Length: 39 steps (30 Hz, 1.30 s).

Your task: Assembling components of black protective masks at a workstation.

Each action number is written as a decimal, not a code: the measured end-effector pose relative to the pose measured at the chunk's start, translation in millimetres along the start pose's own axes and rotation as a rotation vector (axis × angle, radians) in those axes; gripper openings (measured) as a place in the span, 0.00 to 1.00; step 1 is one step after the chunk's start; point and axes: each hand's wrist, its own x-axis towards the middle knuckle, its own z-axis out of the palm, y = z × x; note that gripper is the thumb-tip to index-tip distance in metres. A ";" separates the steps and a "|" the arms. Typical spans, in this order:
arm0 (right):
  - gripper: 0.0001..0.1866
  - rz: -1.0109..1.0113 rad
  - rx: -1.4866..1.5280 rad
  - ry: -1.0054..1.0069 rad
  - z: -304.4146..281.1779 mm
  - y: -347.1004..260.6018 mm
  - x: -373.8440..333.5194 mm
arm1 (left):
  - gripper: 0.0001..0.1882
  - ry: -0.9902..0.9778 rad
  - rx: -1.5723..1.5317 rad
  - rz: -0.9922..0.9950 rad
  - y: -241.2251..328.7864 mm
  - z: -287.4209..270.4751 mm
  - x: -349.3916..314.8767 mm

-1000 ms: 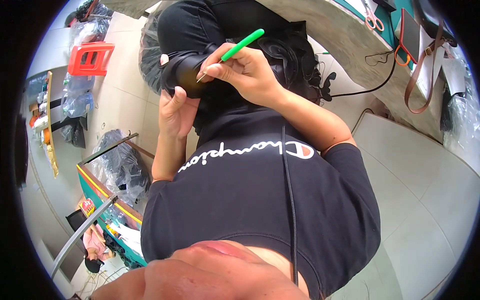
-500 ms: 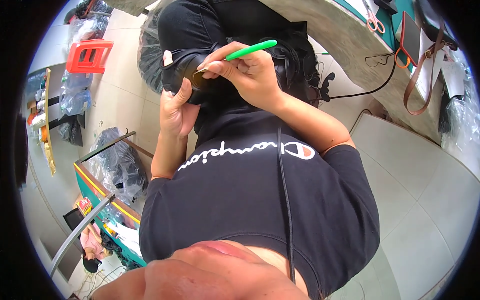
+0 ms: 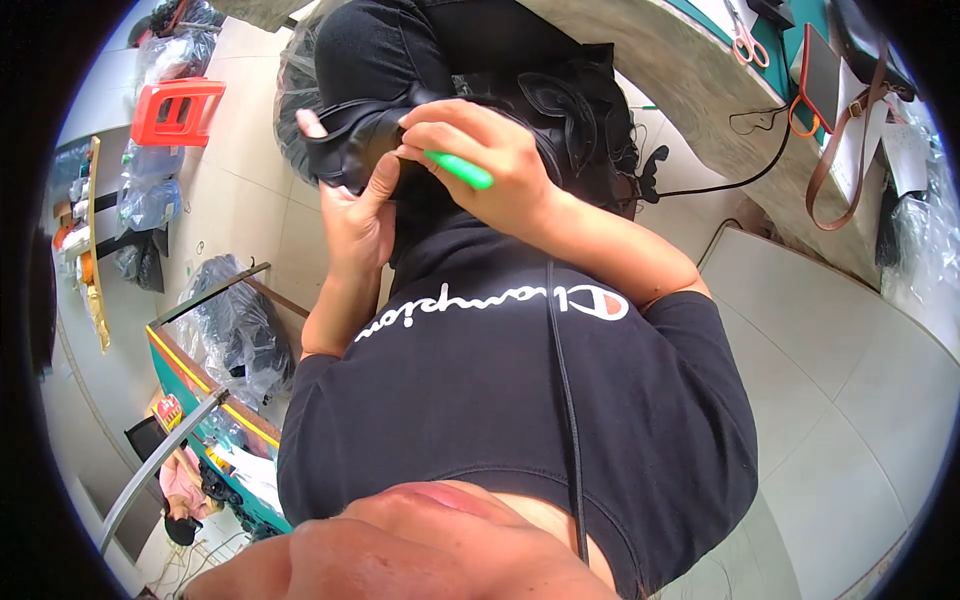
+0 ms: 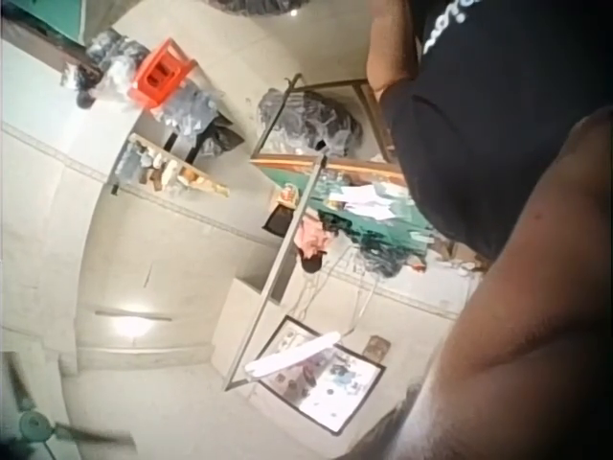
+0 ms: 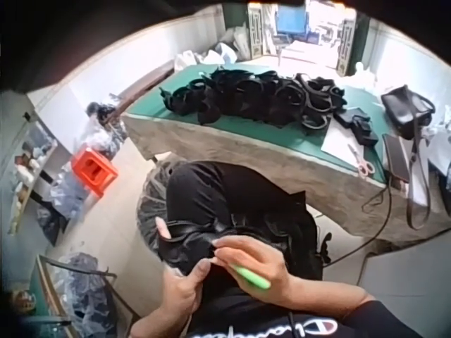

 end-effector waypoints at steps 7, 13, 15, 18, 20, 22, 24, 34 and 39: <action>0.02 0.075 -0.207 0.067 -11.7 14.3 -8.7 | 0.54 0.063 0.064 0.123 2.1 0.1 -0.1; 0.05 0.325 -0.584 0.221 -84.1 62.1 -29.6 | 0.46 0.039 -0.256 0.020 15.8 -27.4 3.6; 0.05 0.369 -0.748 0.247 -121.0 70.4 -39.0 | 0.39 0.055 -0.366 -0.036 21.4 -39.0 7.3; 0.05 0.369 -0.953 0.329 -183.6 75.3 -53.4 | 0.29 0.025 -0.506 -0.022 26.8 -51.8 12.8; 0.04 0.294 -1.141 0.384 -229.8 66.9 -54.6 | 0.25 0.131 -0.538 -0.010 26.3 -69.6 18.1; 0.06 0.250 -1.290 0.571 -271.2 49.4 -45.9 | 0.21 0.110 -0.518 0.016 27.4 -80.6 24.0; 0.08 0.129 -0.990 0.832 -334.3 50.4 -55.2 | 0.19 0.125 -0.512 0.025 25.6 -88.2 28.8; 0.06 0.313 -0.166 -0.405 -154.7 16.4 -3.3 | 0.28 -0.113 -0.572 -0.127 28.8 -43.5 21.4; 0.07 0.503 0.386 -0.423 -93.6 16.7 13.9 | 0.31 -0.173 -0.493 -0.144 39.8 -29.6 13.6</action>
